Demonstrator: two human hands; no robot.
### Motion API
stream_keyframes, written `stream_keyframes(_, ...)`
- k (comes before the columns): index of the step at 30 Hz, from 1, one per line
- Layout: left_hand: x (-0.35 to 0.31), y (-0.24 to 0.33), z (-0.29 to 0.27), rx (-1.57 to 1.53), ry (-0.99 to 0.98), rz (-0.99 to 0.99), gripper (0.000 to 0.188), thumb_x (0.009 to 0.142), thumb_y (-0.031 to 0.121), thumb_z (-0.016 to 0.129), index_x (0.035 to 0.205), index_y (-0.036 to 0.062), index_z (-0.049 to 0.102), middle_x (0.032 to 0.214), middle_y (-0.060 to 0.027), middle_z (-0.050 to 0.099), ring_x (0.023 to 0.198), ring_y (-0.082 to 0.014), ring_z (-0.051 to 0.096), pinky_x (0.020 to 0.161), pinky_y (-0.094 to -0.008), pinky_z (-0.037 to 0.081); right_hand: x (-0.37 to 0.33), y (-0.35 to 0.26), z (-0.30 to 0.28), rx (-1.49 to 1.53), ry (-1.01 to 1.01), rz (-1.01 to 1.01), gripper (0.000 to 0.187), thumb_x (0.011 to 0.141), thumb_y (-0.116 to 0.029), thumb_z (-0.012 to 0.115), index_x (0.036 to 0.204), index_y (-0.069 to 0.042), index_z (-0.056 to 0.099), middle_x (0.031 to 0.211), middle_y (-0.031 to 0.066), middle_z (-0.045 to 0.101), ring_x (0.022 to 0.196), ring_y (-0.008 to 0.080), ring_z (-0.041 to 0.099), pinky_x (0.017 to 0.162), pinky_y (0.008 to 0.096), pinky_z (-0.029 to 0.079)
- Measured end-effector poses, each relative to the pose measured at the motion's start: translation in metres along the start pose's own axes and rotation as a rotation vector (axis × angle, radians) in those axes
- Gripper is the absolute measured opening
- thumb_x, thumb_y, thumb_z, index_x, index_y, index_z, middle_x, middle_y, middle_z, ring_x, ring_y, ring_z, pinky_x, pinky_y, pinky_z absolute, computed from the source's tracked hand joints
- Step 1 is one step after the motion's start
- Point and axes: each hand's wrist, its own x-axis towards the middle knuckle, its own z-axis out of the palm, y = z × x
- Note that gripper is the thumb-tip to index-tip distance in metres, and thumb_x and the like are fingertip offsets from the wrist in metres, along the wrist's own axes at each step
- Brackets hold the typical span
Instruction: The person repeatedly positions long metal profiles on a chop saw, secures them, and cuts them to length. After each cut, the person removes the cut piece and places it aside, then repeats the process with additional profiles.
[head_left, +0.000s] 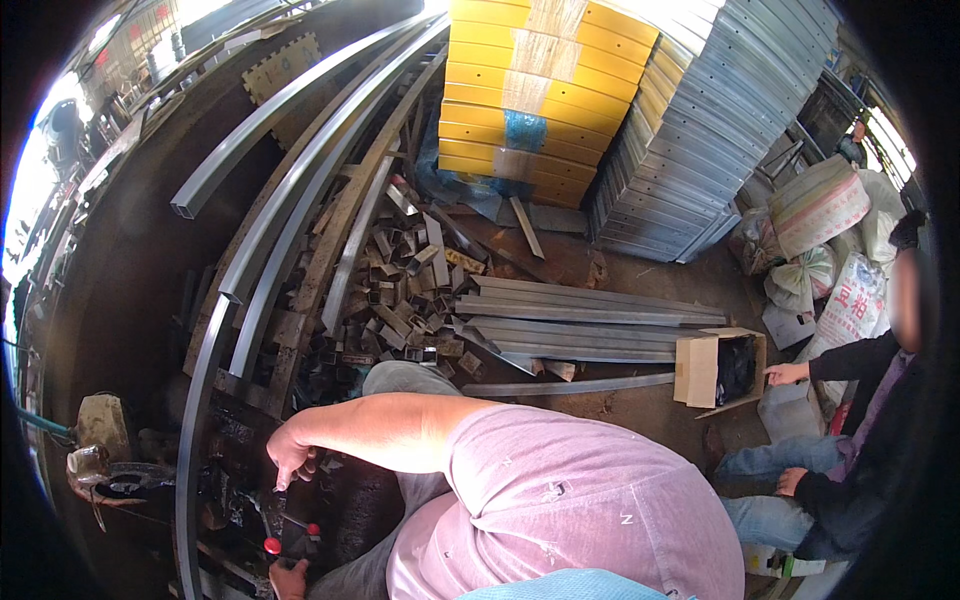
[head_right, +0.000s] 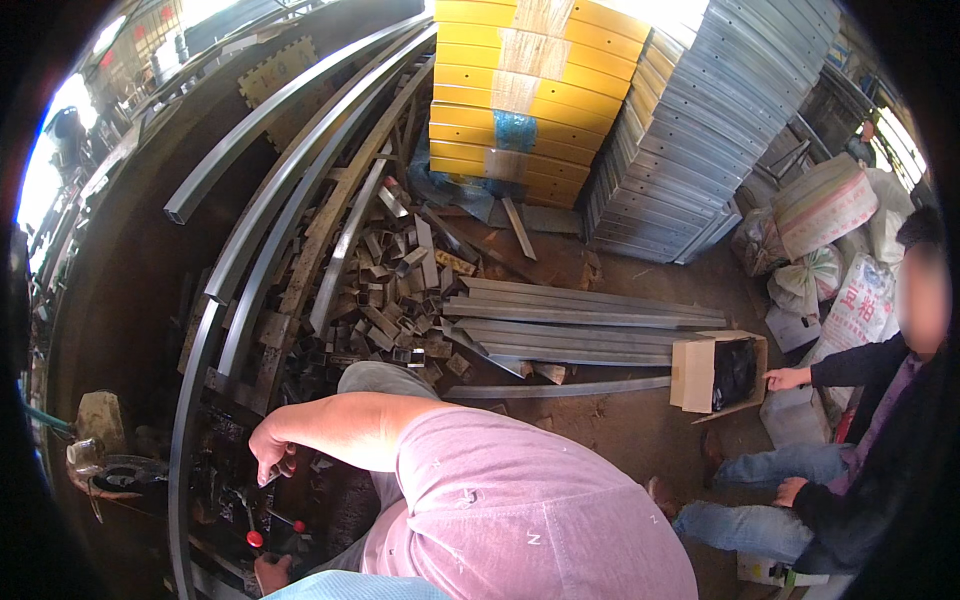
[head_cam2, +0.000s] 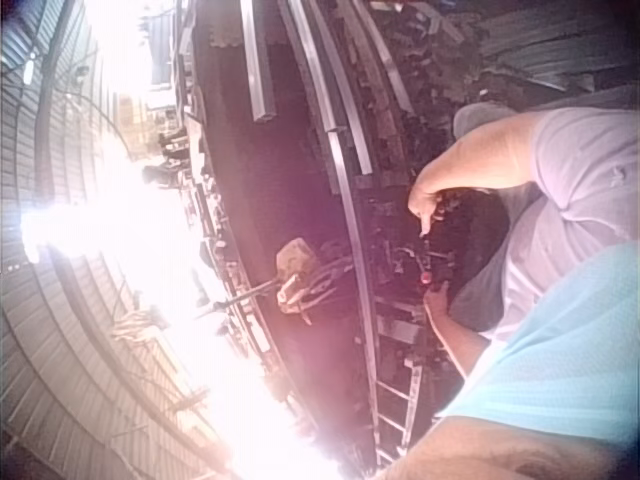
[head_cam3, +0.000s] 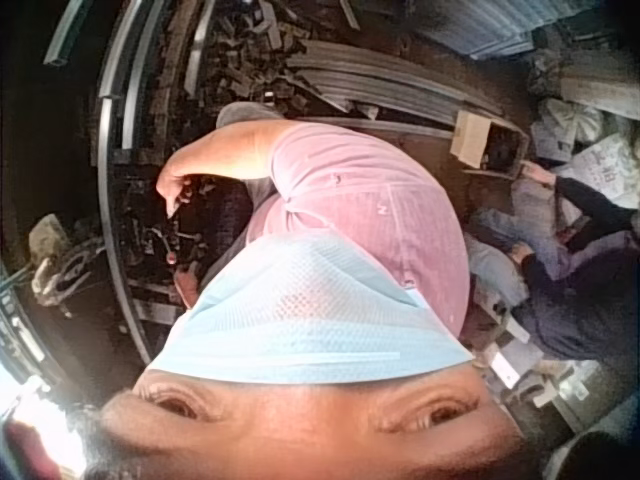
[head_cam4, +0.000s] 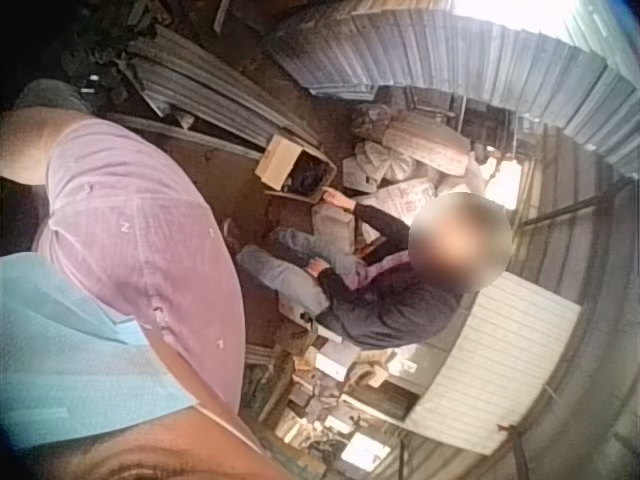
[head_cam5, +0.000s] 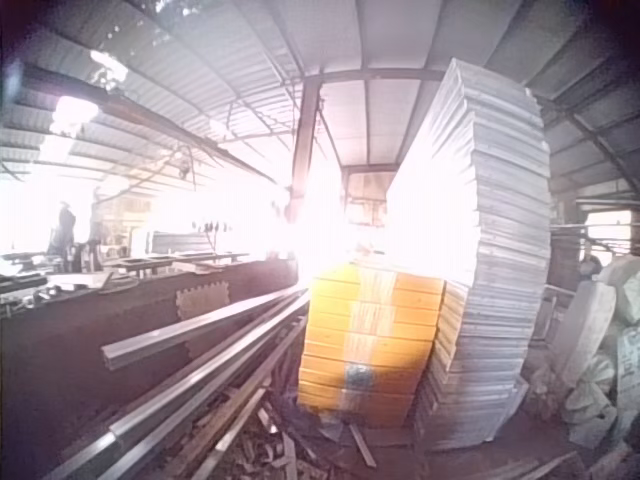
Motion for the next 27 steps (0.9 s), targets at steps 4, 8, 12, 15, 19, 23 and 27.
stream_keyframes(4,-0.001,0.0,0.006,-0.057,-0.017,-0.008,0.042,0.089,0.032,0.089,0.118,0.0013,0.082,0.11,-0.021,0.083,0.098,-0.0344,0.074,0.095,-0.0474,0.057,-0.001,0.002,0.002,-0.002,-0.012,-0.004,0.056,0.101,-0.06,0.077,0.115,-0.006,0.081,0.1,0.0099,0.086,0.086,0.0214,0.082,0.076,0.0387,0.057)
stream_keyframes(8,0.0,-0.003,0.007,-0.022,0.001,-0.009,0.042,0.089,0.031,0.088,0.117,0.0008,0.082,0.11,-0.0214,0.082,0.098,-0.036,0.074,0.094,-0.0474,0.057,0.002,0.004,0.001,0.009,-0.018,-0.004,0.056,0.101,-0.06,0.077,0.115,-0.005,0.081,0.102,0.0097,0.086,0.087,0.021,0.081,0.075,0.0384,0.056)
stream_keyframes(12,-0.003,0.005,0.0,0.066,0.0,-0.004,0.041,0.09,0.032,0.086,0.116,0.0008,0.082,0.11,-0.0232,0.082,0.099,-0.0392,0.075,0.092,-0.0483,0.058,0.003,0.005,0.0,0.006,-0.023,-0.003,0.056,0.101,-0.06,0.077,0.113,-0.006,0.081,0.101,0.0097,0.086,0.087,0.0206,0.081,0.074,0.0375,0.055)
stream_keyframes(15,-0.005,0.009,-0.007,0.024,-0.015,0.029,0.041,0.091,0.034,0.086,0.116,0.001,0.082,0.109,-0.0246,0.081,0.098,-0.0407,0.074,0.09,-0.05,0.057,0.002,0.003,0.0,0.0,-0.015,-0.004,0.055,0.101,-0.06,0.077,0.111,-0.006,0.081,0.1,0.0094,0.086,0.086,0.0202,0.081,0.072,0.0368,0.055)
stream_keyframes(19,-0.004,0.009,-0.004,0.032,-0.006,0.032,0.042,0.092,0.035,0.085,0.116,0.001,0.082,0.109,-0.0245,0.081,0.098,-0.0406,0.074,0.089,-0.0505,0.057,0.002,0.001,0.0,0.0,-0.017,0.003,0.055,0.1,-0.06,0.078,0.11,-0.007,0.081,0.098,0.0087,0.086,0.085,0.0198,0.081,0.071,0.0364,0.054)
stream_keyframes(23,-0.001,0.004,-0.002,0.032,0.008,0.044,0.042,0.092,0.036,0.085,0.116,0.001,0.082,0.109,-0.0245,0.081,0.097,-0.0405,0.074,0.088,-0.0509,0.057,-0.003,-0.001,0.002,0.003,-0.01,0.008,0.054,0.1,-0.06,0.078,0.11,-0.008,0.081,0.099,0.0087,0.086,0.087,0.02,0.081,0.073,0.0369,0.055)
stream_keyframes(27,0.001,-0.001,-0.003,0.043,0.02,0.067,0.043,0.093,0.037,0.085,0.116,0.001,0.082,0.109,-0.0244,0.081,0.096,-0.0404,0.074,0.087,-0.0513,0.057,-0.007,0.002,0.001,-0.014,-0.009,-0.002,0.059,0.101,-0.062,0.075,0.11,-0.005,0.08,0.104,0.0101,0.086,0.09,0.0232,0.081,0.072,0.0389,0.057)
